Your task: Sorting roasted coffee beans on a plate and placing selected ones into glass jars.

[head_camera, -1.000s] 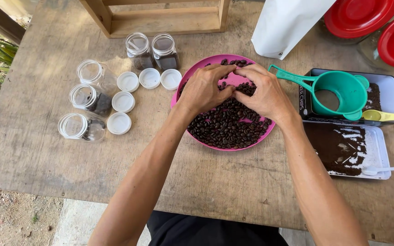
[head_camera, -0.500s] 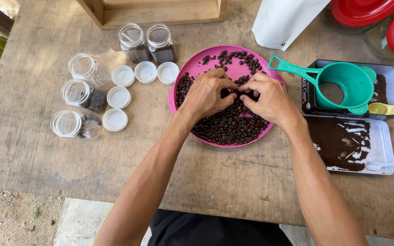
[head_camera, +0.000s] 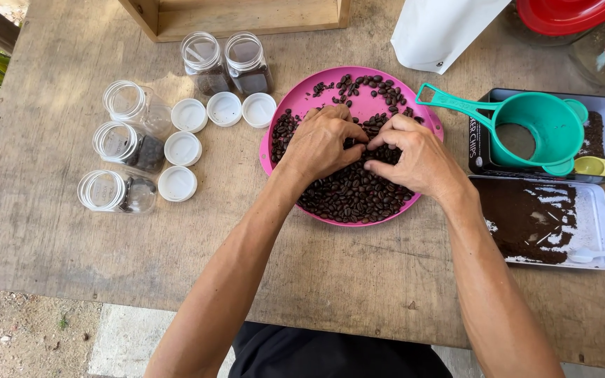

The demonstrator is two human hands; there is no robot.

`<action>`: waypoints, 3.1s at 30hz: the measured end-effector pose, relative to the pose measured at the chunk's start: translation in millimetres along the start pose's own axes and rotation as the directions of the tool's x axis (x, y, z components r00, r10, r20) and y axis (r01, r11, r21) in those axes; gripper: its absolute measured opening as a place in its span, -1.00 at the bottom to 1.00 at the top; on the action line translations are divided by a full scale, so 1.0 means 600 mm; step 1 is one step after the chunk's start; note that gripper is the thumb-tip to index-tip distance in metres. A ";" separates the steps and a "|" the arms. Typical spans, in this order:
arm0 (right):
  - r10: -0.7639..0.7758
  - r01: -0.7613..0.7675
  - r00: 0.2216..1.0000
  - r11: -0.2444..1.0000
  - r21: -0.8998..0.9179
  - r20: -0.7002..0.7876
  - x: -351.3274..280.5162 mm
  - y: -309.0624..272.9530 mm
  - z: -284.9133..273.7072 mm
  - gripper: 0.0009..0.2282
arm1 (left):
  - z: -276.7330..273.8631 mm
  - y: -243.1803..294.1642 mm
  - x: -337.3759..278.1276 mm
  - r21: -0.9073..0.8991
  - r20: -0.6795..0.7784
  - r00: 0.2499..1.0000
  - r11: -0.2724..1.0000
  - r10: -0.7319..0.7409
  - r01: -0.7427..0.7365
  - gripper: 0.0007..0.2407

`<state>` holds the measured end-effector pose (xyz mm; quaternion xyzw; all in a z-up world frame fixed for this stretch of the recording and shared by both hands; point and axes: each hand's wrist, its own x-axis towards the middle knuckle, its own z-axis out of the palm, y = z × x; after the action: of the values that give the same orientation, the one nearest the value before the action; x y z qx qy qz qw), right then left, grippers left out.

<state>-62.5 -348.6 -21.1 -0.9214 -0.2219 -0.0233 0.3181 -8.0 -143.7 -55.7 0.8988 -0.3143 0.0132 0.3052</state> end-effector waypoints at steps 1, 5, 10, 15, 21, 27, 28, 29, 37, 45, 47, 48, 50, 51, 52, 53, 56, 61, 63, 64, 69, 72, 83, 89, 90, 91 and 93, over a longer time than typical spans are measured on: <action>0.001 -0.001 1.000 1.000 0.000 0.000 -0.001 0.004 0.002 -0.80 | 0.000 0.001 0.001 0.000 0.001 1.000 1.000 0.000 0.000 -0.92; 0.009 -0.008 1.000 0.999 -0.038 0.007 0.002 0.013 0.008 -0.84 | 0.007 0.001 0.003 0.006 0.000 1.000 1.000 -0.002 0.002 -0.93; -0.005 0.005 1.000 1.000 -0.019 -0.005 -0.001 0.020 0.009 -0.86 | 0.006 0.005 0.001 0.010 -0.012 1.000 1.000 0.006 -0.005 -0.91; -0.006 0.006 1.000 1.000 -0.008 -0.023 -0.004 0.037 0.012 -0.88 | -0.003 0.002 -0.001 -0.026 -0.054 0.999 1.000 0.008 -0.009 -0.93; 0.063 -0.062 0.998 0.998 -0.011 0.031 0.006 0.003 -0.004 -0.76 | -0.019 0.013 -0.006 -0.099 -0.017 1.000 0.995 -0.002 0.000 -0.99; 0.089 -0.084 0.994 0.993 -0.085 0.064 0.010 -0.006 -0.005 -0.76 | -0.039 0.029 -0.008 -0.090 0.051 0.999 0.996 -0.008 0.012 -0.97; 0.088 -0.083 0.994 0.993 -0.086 0.063 0.010 -0.002 -0.003 -0.76 | -0.038 0.029 -0.008 -0.089 0.050 0.999 0.996 -0.007 0.012 -0.97; 0.080 -0.075 0.995 0.994 -0.085 0.060 0.011 0.003 0.000 -0.79 | -0.037 0.028 -0.007 -0.096 0.058 0.998 0.995 -0.017 0.022 -0.96; 0.087 -0.084 0.995 0.994 -0.066 0.042 0.011 0.018 0.004 -0.85 | -0.021 0.017 -0.003 -0.134 0.063 0.997 0.990 -0.044 0.052 -0.94; 0.033 -0.035 0.999 0.996 -0.086 -0.022 0.017 0.012 -0.003 -0.84 | -0.022 0.004 0.000 -0.146 0.009 1.000 0.989 -0.016 0.017 -0.90; 0.023 -0.027 0.999 0.994 -0.106 -0.032 0.019 0.003 -0.013 -0.85 | -0.031 0.007 0.001 -0.134 -0.014 1.000 0.991 -0.008 0.006 -0.90; 0.016 -0.021 0.999 0.992 -0.124 -0.037 0.019 -0.003 -0.018 -0.85 | -0.036 0.009 0.001 -0.124 -0.034 0.999 0.992 -0.003 -0.001 -0.91; 0.001 -0.009 0.998 0.991 -0.136 -0.062 0.023 0.002 -0.022 -0.85 | -0.050 0.014 0.006 -0.128 -0.055 0.998 0.992 0.008 -0.015 -0.91; -0.012 0.000 0.996 0.989 -0.146 -0.083 0.026 0.003 -0.025 -0.85 | -0.058 0.016 0.010 -0.133 -0.072 0.997 0.991 0.016 -0.025 -0.91; -0.017 0.004 0.996 0.989 -0.149 -0.087 0.027 -0.012 -0.035 -0.85 | -0.064 0.019 0.011 -0.130 -0.077 0.997 0.991 0.018 -0.028 -0.91; -0.018 0.003 0.995 0.990 -0.143 -0.099 0.028 -0.028 -0.046 -0.85 | -0.070 0.021 0.012 -0.144 -0.084 0.996 0.989 0.018 -0.030 -0.91; -0.028 0.009 0.991 0.989 -0.146 -0.133 0.038 -0.041 -0.062 -0.86 | -0.089 0.030 0.018 -0.140 -0.110 0.994 0.989 0.026 -0.041 -0.92; -0.041 0.004 0.981 0.981 -0.192 -0.189 0.055 -0.056 -0.084 -0.87 | -0.137 0.051 0.016 -0.090 -0.144 0.989 0.995 0.022 -0.035 -0.92; -0.043 0.006 0.981 0.981 -0.192 -0.191 0.063 -0.066 -0.094 -0.89 | -0.143 0.049 0.022 -0.079 -0.171 0.984 0.994 0.055 -0.069 -0.93; -0.050 0.011 0.980 0.981 -0.195 -0.195 0.067 -0.072 -0.096 -0.89 | -0.148 0.047 0.023 -0.074 -0.176 0.983 0.995 0.059 -0.073 -0.93; -0.083 0.064 0.971 0.994 -0.089 -0.223 0.089 -0.100 -0.094 -0.90 | -0.173 0.034 0.017 -0.099 -0.208 0.976 0.991 0.065 -0.087 -0.91; -0.120 0.106 0.968 0.992 -0.071 -0.220 0.106 -0.117 -0.080 -0.90 | -0.180 0.012 0.009 -0.076 -0.233 0.972 0.996 0.030 -0.049 -0.91; -0.202 0.203 0.964 0.979 -0.015 -0.175 0.173 -0.173 0.009 -0.94 | -0.233 -0.030 -0.076 -0.043 -0.294 0.948 0.992 -0.124 0.117 -0.91; -0.258 0.261 0.955 0.965 0.003 -0.150 0.205 -0.204 0.061 -0.95 | -0.258 -0.067 -0.114 -0.014 -0.360 0.924 0.991 -0.132 0.136 -0.88; -0.271 0.274 0.951 0.962 0.002 -0.152 0.211 -0.206 0.070 -0.96 | -0.262 -0.075 -0.119 -0.015 -0.363 0.923 0.991 -0.129 0.133 -0.87; -0.277 0.281 0.950 0.960 0.005 -0.146 0.217 -0.216 0.074 -0.96 | -0.270 -0.077 -0.128 -0.015 -0.368 0.920 0.990 -0.137 0.141 -0.87; -0.305 0.310 0.943 0.950 0.020 -0.136 0.228 -0.235 0.084 -0.94 | -0.286 -0.081 -0.147 -0.022 -0.388 0.905 0.983 -0.174 0.180 -0.84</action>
<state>-4.4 -165.9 45.0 -0.8652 -0.3421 -0.1288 0.3434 -21.9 30.5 38.5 0.9053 -0.1648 0.1653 0.3548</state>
